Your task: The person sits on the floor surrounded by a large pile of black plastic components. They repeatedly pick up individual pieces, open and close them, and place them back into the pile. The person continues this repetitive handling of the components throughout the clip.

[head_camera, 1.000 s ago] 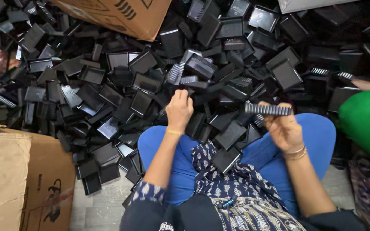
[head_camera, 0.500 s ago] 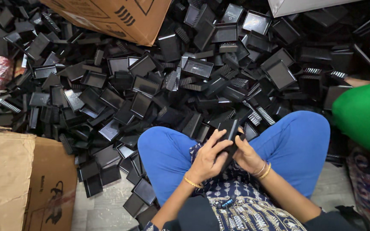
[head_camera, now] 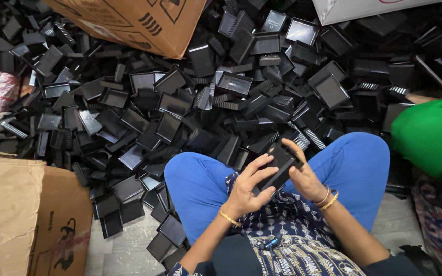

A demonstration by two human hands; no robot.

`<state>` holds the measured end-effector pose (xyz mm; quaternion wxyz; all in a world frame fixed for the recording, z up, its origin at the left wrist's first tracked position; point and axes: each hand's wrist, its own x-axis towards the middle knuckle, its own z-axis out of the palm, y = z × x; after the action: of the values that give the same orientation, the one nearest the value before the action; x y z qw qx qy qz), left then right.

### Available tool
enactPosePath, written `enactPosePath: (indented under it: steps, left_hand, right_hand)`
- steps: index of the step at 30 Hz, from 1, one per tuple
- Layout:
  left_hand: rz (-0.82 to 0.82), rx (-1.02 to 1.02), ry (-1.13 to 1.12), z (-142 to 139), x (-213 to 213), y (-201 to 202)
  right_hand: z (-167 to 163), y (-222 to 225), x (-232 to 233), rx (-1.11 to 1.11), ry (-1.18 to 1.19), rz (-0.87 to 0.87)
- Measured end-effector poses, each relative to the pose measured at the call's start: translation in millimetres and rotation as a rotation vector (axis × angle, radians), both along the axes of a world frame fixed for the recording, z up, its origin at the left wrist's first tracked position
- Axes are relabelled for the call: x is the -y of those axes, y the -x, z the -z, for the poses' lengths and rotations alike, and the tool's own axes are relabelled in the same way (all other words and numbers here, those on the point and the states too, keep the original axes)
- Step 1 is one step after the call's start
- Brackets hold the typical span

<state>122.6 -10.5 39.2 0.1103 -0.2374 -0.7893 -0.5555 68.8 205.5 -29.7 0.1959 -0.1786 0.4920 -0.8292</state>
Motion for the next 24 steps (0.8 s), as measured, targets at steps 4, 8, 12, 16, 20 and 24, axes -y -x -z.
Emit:
enactPosePath:
  steps: [4, 8, 12, 16, 20, 24]
  left_hand:
    - [-0.018, -0.076, 0.053, -4, -1, 5]
    - [0.048, -0.117, 0.103, -9, 2, 8]
    - [-0.099, -0.293, 0.145, -6, -7, 10]
    - [-0.281, -0.166, 0.096, 4, -7, 12]
    - [-0.222, 0.15, 0.018, 6, 3, 9]
    - [-0.284, -0.019, -0.058, 1, 3, 9]
  right_hand:
    - [0, -1, 1, -0.106, -0.122, -0.02]
    - [-3, -8, 9, 0.047, 0.126, 0.001]
    - [-12, -8, 15, 0.303, 0.409, -0.004]
    - [-13, -3, 13, 0.156, 0.185, -0.015]
    - [-27, 2, -1, -0.237, -0.354, 0.183]
    - [-86, 46, -27, -0.7, -0.759, 0.296]
